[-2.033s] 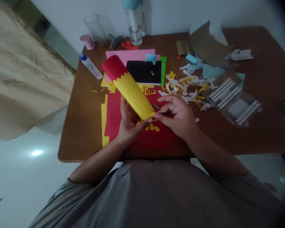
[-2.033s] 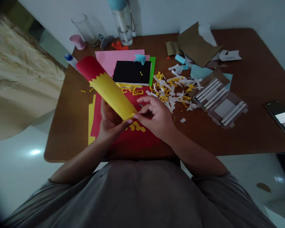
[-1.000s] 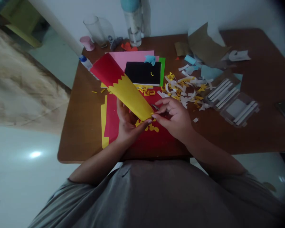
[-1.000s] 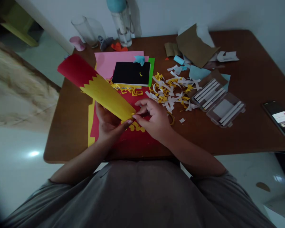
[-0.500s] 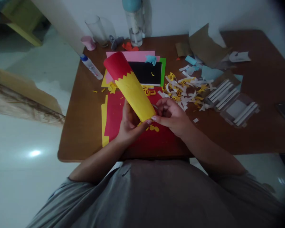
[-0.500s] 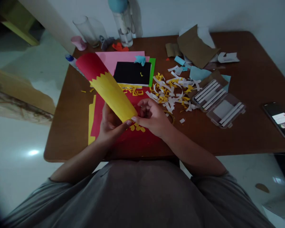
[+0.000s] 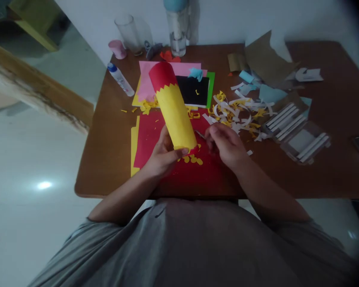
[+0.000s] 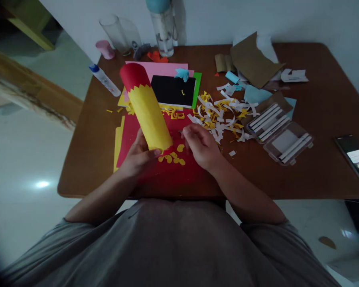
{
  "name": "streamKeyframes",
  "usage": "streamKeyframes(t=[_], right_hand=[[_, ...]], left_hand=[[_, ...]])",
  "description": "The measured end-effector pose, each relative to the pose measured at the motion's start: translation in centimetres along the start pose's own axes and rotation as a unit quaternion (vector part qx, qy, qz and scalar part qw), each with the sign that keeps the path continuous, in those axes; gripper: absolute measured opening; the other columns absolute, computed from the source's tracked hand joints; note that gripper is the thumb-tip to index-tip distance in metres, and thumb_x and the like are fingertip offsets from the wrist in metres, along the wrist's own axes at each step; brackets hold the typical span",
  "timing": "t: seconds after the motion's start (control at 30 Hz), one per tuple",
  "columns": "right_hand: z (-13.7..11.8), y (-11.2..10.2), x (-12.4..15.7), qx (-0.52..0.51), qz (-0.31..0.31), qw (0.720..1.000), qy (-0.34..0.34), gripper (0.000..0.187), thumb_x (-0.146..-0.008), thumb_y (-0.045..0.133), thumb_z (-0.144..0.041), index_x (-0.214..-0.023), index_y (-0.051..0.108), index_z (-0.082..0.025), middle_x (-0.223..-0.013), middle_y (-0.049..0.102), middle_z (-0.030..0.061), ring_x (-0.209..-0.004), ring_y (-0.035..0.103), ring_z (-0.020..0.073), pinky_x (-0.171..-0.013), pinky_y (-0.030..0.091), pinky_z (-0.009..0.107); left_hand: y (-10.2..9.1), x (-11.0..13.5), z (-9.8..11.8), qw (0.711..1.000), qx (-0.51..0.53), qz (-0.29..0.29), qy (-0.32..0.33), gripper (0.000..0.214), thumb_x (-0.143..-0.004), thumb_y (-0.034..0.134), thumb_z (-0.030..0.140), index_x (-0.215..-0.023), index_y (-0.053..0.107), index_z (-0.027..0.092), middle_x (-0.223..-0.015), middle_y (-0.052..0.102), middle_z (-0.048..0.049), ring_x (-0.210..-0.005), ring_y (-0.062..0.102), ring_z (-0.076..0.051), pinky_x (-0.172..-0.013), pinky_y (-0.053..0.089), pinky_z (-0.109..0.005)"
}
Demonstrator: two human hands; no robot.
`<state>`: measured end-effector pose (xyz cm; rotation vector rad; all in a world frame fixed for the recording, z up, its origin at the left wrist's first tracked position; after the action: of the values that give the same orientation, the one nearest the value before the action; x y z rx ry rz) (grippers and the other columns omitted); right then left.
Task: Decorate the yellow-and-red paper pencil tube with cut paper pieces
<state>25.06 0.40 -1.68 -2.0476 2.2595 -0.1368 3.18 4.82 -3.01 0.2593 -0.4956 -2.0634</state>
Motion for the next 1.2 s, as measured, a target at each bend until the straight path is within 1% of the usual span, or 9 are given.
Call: streamKeyframes(t=[0.13,0.2,0.3,0.47,0.67,0.83,1.0,1.13,1.2], right_hand=[[0.9,0.4,-0.1,0.354,-0.145,0.923,-0.046,0.022,-0.111,0.076,-0.042,-0.119,0.089,-0.026,-0.108,0.088,0.0086,-0.094,0.08,0.0287,-0.085,0.059,0.041],[1.7,1.2,0.0,0.415,-0.186,0.889,-0.047,0.034,-0.106,0.085,-0.04,-0.137,0.09,-0.027,-0.12,0.09,0.0116,-0.104,0.083,0.0325,-0.088,0.059,0.042],[2.5,2.3,-0.1,0.439,-0.191,0.877,-0.036,0.046,-0.104,0.09,-0.048,-0.146,0.088,-0.028,-0.13,0.09,0.0148,-0.112,0.084,0.0375,-0.084,0.057,0.042],[2.8,2.9,-0.6,0.454,-0.2,0.868,-0.038,0.021,-0.111,0.08,-0.036,-0.123,0.094,-0.025,-0.122,0.092,0.0125,-0.116,0.084,0.0357,-0.084,0.054,0.04],[2.3,3.5,-0.6,0.45,-0.197,0.869,-0.062,0.016,-0.108,0.078,-0.028,-0.098,0.088,-0.023,-0.107,0.089,0.0128,-0.104,0.081,0.0328,-0.081,0.051,0.04],[1.8,3.1,-0.6,0.43,-0.169,0.884,-0.071,0.009,-0.103,0.081,-0.022,-0.109,0.088,-0.022,-0.109,0.087,0.0107,-0.104,0.08,0.0297,-0.089,0.057,0.039],[2.2,2.6,-0.7,0.422,-0.178,0.886,-0.069,0.036,-0.1,0.093,-0.033,-0.134,0.088,-0.024,-0.133,0.086,0.0136,-0.116,0.081,0.033,-0.095,0.061,0.042],[2.6,3.3,-0.7,0.423,-0.213,0.878,-0.071,0.01,-0.107,0.085,-0.03,-0.106,0.092,-0.024,-0.113,0.086,0.0125,-0.107,0.08,0.0317,-0.082,0.056,0.039],[2.5,3.6,-0.6,0.418,-0.211,0.88,-0.077,0.019,-0.109,0.079,-0.026,-0.093,0.089,-0.023,-0.104,0.084,0.0123,-0.103,0.079,0.0307,-0.081,0.053,0.038]], left_hand=[[0.0,-0.4,1.0,0.999,0.031,0.021,-0.007,0.092,-0.081,0.101,0.03,-0.163,0.059,0.035,-0.151,0.078,-0.009,-0.141,0.077,-0.035,-0.119,0.066,-0.051],[-0.1,-0.7,1.4,0.998,0.036,0.045,-0.008,0.092,-0.081,0.1,0.031,-0.164,0.06,0.035,-0.149,0.079,-0.0089,-0.141,0.077,-0.035,-0.119,0.066,-0.051],[-0.1,-0.8,1.7,0.996,0.04,0.075,0.004,0.085,-0.08,0.099,0.028,-0.157,0.065,0.034,-0.146,0.081,-0.0075,-0.141,0.077,-0.034,-0.12,0.065,-0.049],[0.0,-0.8,1.6,0.995,0.051,0.085,0.005,0.059,-0.083,0.096,0.022,-0.137,0.073,0.029,-0.139,0.082,-0.0071,-0.141,0.076,-0.033,-0.125,0.06,-0.051],[-0.3,-1.0,1.3,0.995,0.016,0.101,0.021,0.06,-0.08,0.095,0.024,-0.135,0.071,0.027,-0.135,0.082,-0.0083,-0.136,0.077,-0.033,-0.121,0.062,-0.05],[-0.1,-1.1,1.2,0.994,0.036,0.099,0.001,0.071,-0.079,0.096,0.024,-0.145,0.069,0.028,-0.136,0.082,-0.008,-0.13,0.079,-0.033,-0.117,0.064,-0.052],[0.2,-1.0,1.3,0.995,0.033,0.088,0.02,0.074,-0.082,0.095,0.027,-0.15,0.066,0.03,-0.141,0.081,-0.0087,-0.138,0.077,-0.036,-0.12,0.063,-0.054],[0.0,-0.9,1.3,0.995,0.03,0.094,0.026,0.069,-0.082,0.092,0.03,-0.145,0.066,0.029,-0.14,0.08,-0.0098,-0.142,0.074,-0.036,-0.12,0.062,-0.054],[-0.1,-0.8,1.2,0.995,0.027,0.095,0.02,0.067,-0.081,0.09,0.03,-0.143,0.065,0.029,-0.135,0.081,-0.0087,-0.14,0.076,-0.036,-0.12,0.062,-0.054]])
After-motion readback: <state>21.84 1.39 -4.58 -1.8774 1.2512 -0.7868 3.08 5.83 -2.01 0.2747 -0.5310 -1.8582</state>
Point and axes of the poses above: each hand's wrist, its own x-axis away from the middle knuckle, its own y-axis out of the palm, z = x × y, the point moved 4 cm from there along -x, towards the middle knuckle
